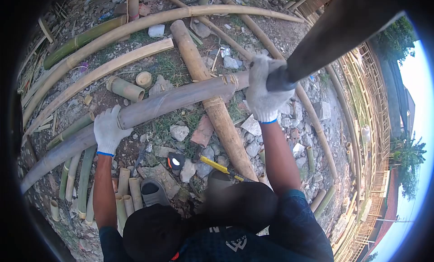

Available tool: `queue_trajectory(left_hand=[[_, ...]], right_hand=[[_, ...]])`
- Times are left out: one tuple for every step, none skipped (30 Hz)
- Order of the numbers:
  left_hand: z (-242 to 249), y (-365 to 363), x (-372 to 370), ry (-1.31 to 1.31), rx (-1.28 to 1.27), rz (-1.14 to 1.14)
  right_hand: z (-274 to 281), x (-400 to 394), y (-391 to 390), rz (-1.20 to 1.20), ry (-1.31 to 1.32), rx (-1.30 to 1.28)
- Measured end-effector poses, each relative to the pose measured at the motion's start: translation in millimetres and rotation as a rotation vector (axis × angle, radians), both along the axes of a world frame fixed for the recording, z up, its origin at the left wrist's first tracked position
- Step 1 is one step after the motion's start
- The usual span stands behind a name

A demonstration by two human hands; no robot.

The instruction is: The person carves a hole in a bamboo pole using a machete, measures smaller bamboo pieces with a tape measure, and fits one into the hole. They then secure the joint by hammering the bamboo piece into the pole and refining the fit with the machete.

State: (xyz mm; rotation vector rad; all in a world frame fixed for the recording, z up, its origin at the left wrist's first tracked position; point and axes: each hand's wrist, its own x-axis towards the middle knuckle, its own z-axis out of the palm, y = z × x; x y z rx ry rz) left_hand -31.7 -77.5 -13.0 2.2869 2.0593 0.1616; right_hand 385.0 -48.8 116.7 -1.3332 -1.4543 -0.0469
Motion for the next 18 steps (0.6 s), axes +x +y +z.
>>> queue_trajectory(left_hand=[[1.8, -2.3, 0.9, 0.005, -0.011, 0.007], [6.1, -3.7, -0.6, 0.014, -0.014, 0.008], [9.1, -3.6, -1.5, 0.015, 0.000, 0.011], [9.1, -7.7, -2.1, 0.018, 0.011, 0.022], [8.2, -5.8, 3.2, 0.013, 0.013, 0.023], [7.5, -5.9, 1.7, -0.009, 0.010, 0.009], [8.3, -3.4, 4.8, -0.010, 0.002, 0.003], [9.2, -0.8, 4.8, -0.009, 0.002, 0.015], [8.9, -3.8, 2.2, 0.001, -0.017, 0.018], [6.9, -4.2, 0.2, 0.000, -0.009, 0.009], [3.6, -2.2, -1.2, -0.010, 0.003, 0.005], [1.4, -2.7, -1.1, -0.020, 0.011, 0.002], [0.0, -2.0, -0.3, -0.018, 0.005, 0.005], [1.7, -1.3, -0.1, -0.014, 0.002, 0.011], [3.6, -3.0, -0.1, -0.012, -0.003, 0.010], [4.6, -8.7, 1.0, -0.009, -0.013, -0.001], [5.8, -9.8, 4.0, -0.012, 0.002, 0.002], [9.8, -5.6, 3.1, -0.009, 0.026, 0.020]], right_hand=[[-64.0, 22.2, -4.0, -0.078, -0.093, -0.059], [-109.9, 42.8, -38.2, -0.167, -0.274, -0.677], [-121.7, 51.5, -47.8, -0.177, -0.429, -0.790], [-132.9, 59.6, -57.6, -0.175, -0.591, -0.889], [-114.7, 56.9, -52.8, -0.154, -0.556, -0.926], [-77.7, 42.4, -53.4, -0.173, -0.477, -0.933], [-34.9, 24.2, -38.5, -0.186, -0.394, -0.921], [-1.8, 12.9, -24.7, -0.168, -0.276, -0.746], [23.6, 1.4, -20.3, -0.152, -0.150, -0.591], [53.6, -12.6, -12.8, -0.161, -0.113, -0.402], [71.7, -22.1, -5.6, -0.165, -0.085, -0.207], [71.1, -22.8, -5.3, -0.049, 0.074, -0.132], [69.8, -25.0, -3.0, 0.070, 0.235, -0.052], [42.0, -27.8, -6.4, -0.017, 0.187, 0.035], [-38.2, 8.2, -7.6, -0.016, 0.106, -0.014], [-78.2, 21.9, -39.3, -0.143, -0.153, -0.455], [-89.2, 23.9, -50.7, -0.266, -0.390, -0.759], [-99.5, 25.4, -62.5, -0.324, -0.687, -1.049]])
